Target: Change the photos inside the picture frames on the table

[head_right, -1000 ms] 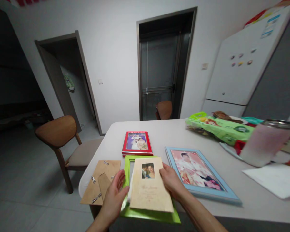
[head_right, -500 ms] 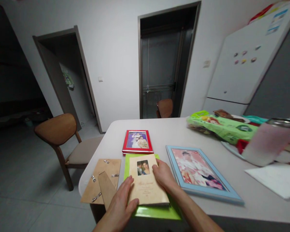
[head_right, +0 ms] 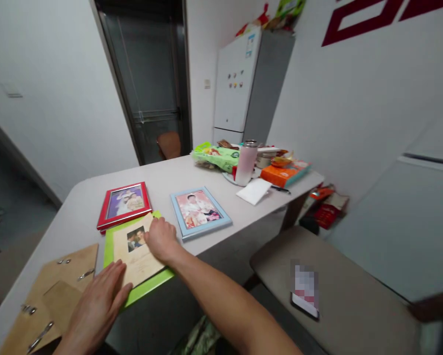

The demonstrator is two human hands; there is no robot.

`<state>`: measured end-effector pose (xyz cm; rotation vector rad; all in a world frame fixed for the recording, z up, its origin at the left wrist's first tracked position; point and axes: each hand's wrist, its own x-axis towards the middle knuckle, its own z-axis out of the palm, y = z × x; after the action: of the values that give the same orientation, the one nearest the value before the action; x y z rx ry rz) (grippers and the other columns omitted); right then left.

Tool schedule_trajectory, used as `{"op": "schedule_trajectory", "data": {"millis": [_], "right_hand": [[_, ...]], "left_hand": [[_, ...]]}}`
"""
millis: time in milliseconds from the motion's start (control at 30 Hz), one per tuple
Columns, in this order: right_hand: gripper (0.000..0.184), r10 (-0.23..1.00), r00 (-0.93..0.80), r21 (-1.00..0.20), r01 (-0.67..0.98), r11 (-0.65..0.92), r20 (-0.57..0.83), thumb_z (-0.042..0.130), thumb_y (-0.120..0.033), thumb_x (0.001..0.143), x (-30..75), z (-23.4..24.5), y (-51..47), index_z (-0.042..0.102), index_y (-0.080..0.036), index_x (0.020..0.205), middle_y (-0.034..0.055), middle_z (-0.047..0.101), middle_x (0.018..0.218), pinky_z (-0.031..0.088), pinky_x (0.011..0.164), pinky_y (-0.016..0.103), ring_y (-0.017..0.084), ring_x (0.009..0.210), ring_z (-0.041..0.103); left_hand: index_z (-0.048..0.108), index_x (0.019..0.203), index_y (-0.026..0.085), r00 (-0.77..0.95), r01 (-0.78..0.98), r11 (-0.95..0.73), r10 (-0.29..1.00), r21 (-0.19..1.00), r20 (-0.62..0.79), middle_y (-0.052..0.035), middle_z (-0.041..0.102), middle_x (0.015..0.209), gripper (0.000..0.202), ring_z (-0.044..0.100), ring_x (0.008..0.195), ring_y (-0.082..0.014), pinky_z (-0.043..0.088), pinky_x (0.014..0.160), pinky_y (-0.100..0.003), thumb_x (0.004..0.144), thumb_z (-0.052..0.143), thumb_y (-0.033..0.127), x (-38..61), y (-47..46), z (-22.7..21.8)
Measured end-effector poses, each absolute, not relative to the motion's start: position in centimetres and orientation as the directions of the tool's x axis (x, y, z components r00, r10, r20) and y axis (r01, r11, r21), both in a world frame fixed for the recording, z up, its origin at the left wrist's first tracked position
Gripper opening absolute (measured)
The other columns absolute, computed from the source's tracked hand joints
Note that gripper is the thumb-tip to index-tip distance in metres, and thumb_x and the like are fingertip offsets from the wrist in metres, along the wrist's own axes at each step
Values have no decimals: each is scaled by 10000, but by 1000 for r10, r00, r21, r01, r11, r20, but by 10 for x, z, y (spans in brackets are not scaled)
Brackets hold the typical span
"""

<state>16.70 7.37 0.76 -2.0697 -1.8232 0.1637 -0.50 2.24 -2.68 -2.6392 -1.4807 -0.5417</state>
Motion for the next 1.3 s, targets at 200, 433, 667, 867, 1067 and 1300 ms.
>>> {"op": "schedule_trajectory", "data": {"millis": [200,433,667,867,1067,1300], "right_hand": [[456,963,131,-335,941,-45,236,462,-358,728,164,5,72,376,-161,1131,100,523,952,398,651,335,218,832,498],[267,958,30,-243,969,42,286,426,-344,756,165,0,72,546,-150,894,109,494,983,327,762,404,241,945,391],[363,890,-322,-265,872,411,322,363,-431,766,118,19,45,542,-167,938,89,541,904,334,749,374,212,879,432],[532,813,-516,-319,749,581,269,529,-531,583,46,4,16,548,-137,940,117,538,885,340,750,419,255,852,445],[459,856,-454,-587,633,505,247,591,-254,534,43,9,17,532,-194,985,70,475,951,365,745,313,214,895,429],[445,843,-445,-638,563,525,302,486,-131,559,121,35,9,547,-209,993,60,492,975,347,832,308,185,929,440]], "left_hand": [[515,1014,129,509,827,-558,799,77,320,-101,559,1074,378,445,1061,-248,388,866,-398,767,386,383,-7,24,-22],[469,1065,164,486,805,-568,797,170,359,-87,533,1110,415,436,1082,-237,391,874,-390,761,381,432,-19,23,-30],[395,1154,211,425,846,-515,807,137,410,-106,425,1231,625,401,1111,-294,384,872,-454,628,506,530,-133,19,-63],[493,1066,188,207,932,-307,888,195,411,-100,502,1161,456,468,1059,-246,409,867,-377,672,515,414,-165,1,-61],[548,1013,210,156,936,-278,879,217,451,-77,557,1098,382,524,993,-224,452,820,-341,667,568,371,-149,-9,-39],[531,1051,181,273,875,-427,823,227,499,-116,520,1139,448,478,1048,-242,437,854,-367,645,632,341,-80,-16,-5]]}}
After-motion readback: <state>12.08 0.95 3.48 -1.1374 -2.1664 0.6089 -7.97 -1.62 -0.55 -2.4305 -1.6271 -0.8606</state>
